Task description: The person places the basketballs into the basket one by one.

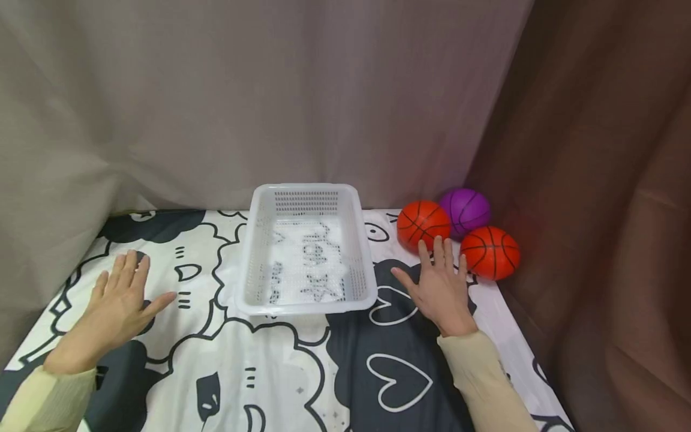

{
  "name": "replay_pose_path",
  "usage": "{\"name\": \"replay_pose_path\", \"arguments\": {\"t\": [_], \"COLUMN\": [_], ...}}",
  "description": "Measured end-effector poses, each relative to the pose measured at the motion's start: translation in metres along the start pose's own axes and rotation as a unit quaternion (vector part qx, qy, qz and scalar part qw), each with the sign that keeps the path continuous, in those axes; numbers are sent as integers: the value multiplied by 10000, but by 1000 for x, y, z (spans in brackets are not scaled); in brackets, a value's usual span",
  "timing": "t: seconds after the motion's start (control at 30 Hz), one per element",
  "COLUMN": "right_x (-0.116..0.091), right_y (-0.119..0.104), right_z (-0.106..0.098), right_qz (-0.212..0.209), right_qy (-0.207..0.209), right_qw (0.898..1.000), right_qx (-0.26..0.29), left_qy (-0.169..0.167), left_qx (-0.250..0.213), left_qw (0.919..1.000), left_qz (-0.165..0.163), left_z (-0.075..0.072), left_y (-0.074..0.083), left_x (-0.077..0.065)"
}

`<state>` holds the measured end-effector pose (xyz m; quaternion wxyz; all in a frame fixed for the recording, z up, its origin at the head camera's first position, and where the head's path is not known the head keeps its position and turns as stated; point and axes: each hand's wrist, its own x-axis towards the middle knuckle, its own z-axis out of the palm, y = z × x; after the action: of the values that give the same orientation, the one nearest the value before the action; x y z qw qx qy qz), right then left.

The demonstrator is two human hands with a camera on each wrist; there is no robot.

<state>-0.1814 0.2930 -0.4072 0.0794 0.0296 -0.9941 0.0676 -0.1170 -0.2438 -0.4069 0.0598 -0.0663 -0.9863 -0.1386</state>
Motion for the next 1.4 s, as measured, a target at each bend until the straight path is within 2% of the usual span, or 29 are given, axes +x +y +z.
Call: {"name": "replay_pose_path", "arguments": {"t": [0.1, 0.27, 0.43, 0.6, 0.67, 0.87, 0.93, 1.17, 1.4], "right_x": [2, 1, -7, -18, -20, -14, -13, -18, -13], "right_y": [2, 7, 17, 34, 39, 57, 67, 106, 114], "right_z": [0, 5, 11, 14, 15, 19, 16, 4, 9], "right_qz": [15, 67, 174, 538, 678, 1010, 1208, 1836, 2367], "right_qy": [13, 48, 53, 258, 378, 799, 949, 1082, 1224], "right_qw": [10000, 9998, 9990, 9963, 9944, 9860, 9819, 9697, 9525], "right_qx": [15, 156, 402, 624, 721, 1054, 1108, 1196, 1474], "left_qy": [6, -46, -68, -152, -197, 25, 108, 654, 886], "left_qx": [-185, -769, -1349, -2107, -2376, -3082, -3174, -3070, -3163], "left_qw": [9998, 9968, 9906, 9773, 9711, 9507, 9476, 9492, 9431], "left_qz": [71, 221, 221, 188, 78, -349, -354, -225, -511], "left_z": [1, 4, 22, 59, 71, 86, 89, 97, 96], "left_y": [8, 33, 53, 82, 93, 112, 117, 132, 130], "left_x": [1, 3, 9, 21, 25, 30, 33, 45, 36]}}
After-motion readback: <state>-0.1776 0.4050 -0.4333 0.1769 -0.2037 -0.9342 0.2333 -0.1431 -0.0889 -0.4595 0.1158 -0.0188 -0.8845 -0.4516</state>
